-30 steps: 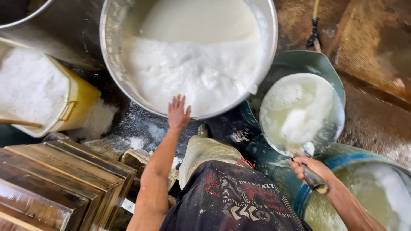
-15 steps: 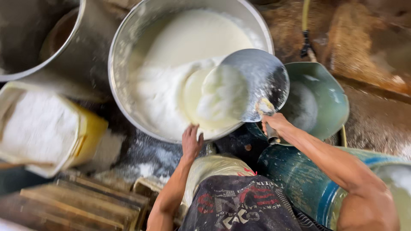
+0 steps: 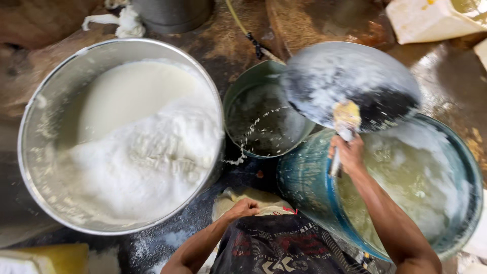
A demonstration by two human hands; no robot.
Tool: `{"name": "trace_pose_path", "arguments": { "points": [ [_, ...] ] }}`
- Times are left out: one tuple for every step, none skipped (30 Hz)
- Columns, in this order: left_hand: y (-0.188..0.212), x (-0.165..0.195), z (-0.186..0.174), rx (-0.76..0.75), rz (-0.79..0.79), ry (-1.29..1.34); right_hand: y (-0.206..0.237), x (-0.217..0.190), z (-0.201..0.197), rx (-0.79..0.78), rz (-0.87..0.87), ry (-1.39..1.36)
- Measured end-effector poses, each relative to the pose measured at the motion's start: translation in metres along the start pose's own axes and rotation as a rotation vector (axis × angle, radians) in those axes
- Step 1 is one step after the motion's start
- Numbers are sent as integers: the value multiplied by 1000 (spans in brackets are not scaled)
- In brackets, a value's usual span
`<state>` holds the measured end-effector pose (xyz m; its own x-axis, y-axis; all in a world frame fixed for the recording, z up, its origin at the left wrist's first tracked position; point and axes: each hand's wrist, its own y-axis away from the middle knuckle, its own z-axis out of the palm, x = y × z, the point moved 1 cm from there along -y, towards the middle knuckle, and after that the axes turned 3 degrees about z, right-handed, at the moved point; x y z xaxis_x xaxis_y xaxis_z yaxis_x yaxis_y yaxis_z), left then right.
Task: The person stands over a large basin of milky liquid and uses a wide perforated ladle to skim white foam off the surface, repeatedly transferring the collected foam into nearby buckets and returning to skim more from the basin.
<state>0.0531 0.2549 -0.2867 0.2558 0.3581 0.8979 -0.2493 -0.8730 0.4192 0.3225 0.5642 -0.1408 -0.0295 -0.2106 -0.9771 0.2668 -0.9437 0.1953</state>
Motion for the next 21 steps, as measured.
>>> {"name": "trace_pose_path", "arguments": {
  "points": [
    [-14,11,11,46,3,-34,10,3,-41,44,8,-6],
    [-31,22,19,66,44,-75,19,8,-76,86,16,-13],
    [-50,35,28,86,84,-114,29,12,-112,196,48,26],
    [-65,46,42,108,123,-151,43,15,-149,304,84,66],
    [-78,56,58,65,154,-120,59,18,-179,337,37,121],
    [-93,66,73,24,187,-90,74,21,-207,369,-13,175],
    [-104,72,84,-16,220,-58,87,22,-234,440,-20,278],
    [-110,74,92,-72,164,-108,100,23,-257,506,-26,380],
    [-115,76,99,-127,107,-158,111,27,-275,612,-15,460],
    [-119,76,104,-180,51,-207,122,29,-292,716,-6,542],
    [-122,75,106,-189,19,-203,130,33,-305,835,20,629],
    [-122,73,106,-196,-16,-199,135,41,-315,941,77,676],
    [-121,70,104,-204,-49,-194,140,51,-320,1038,142,697],
    [-119,67,102,-126,-98,-155,141,64,-321,1091,237,674],
    [-115,64,100,-46,-143,-116,142,75,-321,1143,317,634],
    [-110,61,96,1,-223,-215,138,89,-317,1085,434,483],
    [-103,57,94,44,-304,-312,135,102,-313,1017,570,291],
    [-92,53,90,136,-408,-283,133,112,-308,909,698,85],
    [-83,49,87,228,-505,-253,131,118,-302,799,773,-86],
    [-75,47,83,306,-534,-250,129,121,-296,687,817,-249],
    [-67,44,79,386,-560,-247,126,122,-293,575,857,-400]
  ]
}}
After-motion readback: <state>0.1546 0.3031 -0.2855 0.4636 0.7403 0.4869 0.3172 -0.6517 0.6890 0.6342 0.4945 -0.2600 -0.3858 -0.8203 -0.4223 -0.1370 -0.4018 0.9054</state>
